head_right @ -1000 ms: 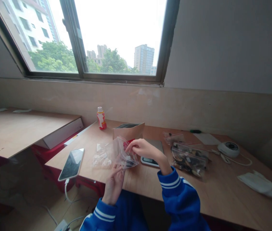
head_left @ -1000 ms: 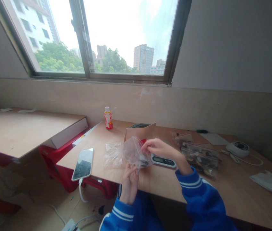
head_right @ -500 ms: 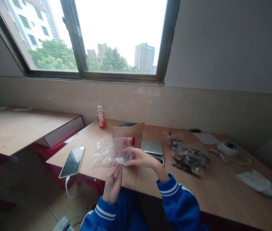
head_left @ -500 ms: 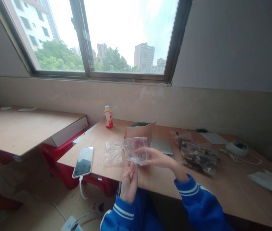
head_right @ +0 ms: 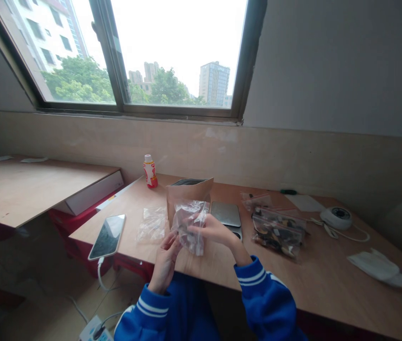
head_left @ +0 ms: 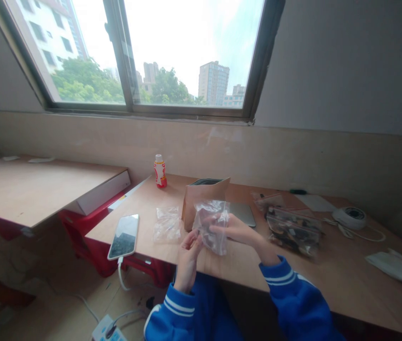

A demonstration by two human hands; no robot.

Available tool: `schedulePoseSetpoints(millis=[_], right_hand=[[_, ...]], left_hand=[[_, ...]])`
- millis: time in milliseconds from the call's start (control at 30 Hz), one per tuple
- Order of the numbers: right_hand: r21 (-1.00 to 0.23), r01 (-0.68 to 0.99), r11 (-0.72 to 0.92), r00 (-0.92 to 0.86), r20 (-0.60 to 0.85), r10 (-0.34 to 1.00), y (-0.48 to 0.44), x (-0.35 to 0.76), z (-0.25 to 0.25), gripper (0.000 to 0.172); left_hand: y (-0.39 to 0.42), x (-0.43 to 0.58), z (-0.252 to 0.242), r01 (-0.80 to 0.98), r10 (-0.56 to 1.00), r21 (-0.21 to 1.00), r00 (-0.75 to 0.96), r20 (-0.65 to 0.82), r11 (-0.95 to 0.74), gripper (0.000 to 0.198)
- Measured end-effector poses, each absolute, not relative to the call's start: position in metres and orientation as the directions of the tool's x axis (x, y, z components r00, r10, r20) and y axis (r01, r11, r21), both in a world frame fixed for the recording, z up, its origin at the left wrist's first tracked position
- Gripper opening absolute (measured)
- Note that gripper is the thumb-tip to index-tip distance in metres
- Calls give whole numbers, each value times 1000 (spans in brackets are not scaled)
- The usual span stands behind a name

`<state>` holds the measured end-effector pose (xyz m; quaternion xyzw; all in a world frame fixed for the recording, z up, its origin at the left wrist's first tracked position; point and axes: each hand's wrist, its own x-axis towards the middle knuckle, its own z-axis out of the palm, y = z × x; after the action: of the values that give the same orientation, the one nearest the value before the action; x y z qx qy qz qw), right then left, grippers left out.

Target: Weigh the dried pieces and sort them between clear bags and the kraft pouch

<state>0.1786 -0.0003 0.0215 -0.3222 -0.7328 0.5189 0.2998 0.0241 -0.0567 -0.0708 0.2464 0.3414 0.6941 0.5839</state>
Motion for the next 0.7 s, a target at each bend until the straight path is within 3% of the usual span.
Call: schedulePoseSetpoints(millis=[200,333,500,700], right_hand=[[-948,199,247,-596,83,799,-2,170,10,45],[-952,203,230,-615,59,787,0,167,6,44],[-924,236,302,-536,135,833,3,168,1,33],[-962,100,255,-480,178,859,7,178,3,33]], left_hand=[[-59,22,-66,-551,957,829,-280,-73,-98,32],[-60,23,-64,-613,956,785,-274,-102,-92,29],[-60,23,-66,-642,969,763,-225,-99,-71,26],[-59,13,-66,-664,966,745,-226,-127,-57,25]])
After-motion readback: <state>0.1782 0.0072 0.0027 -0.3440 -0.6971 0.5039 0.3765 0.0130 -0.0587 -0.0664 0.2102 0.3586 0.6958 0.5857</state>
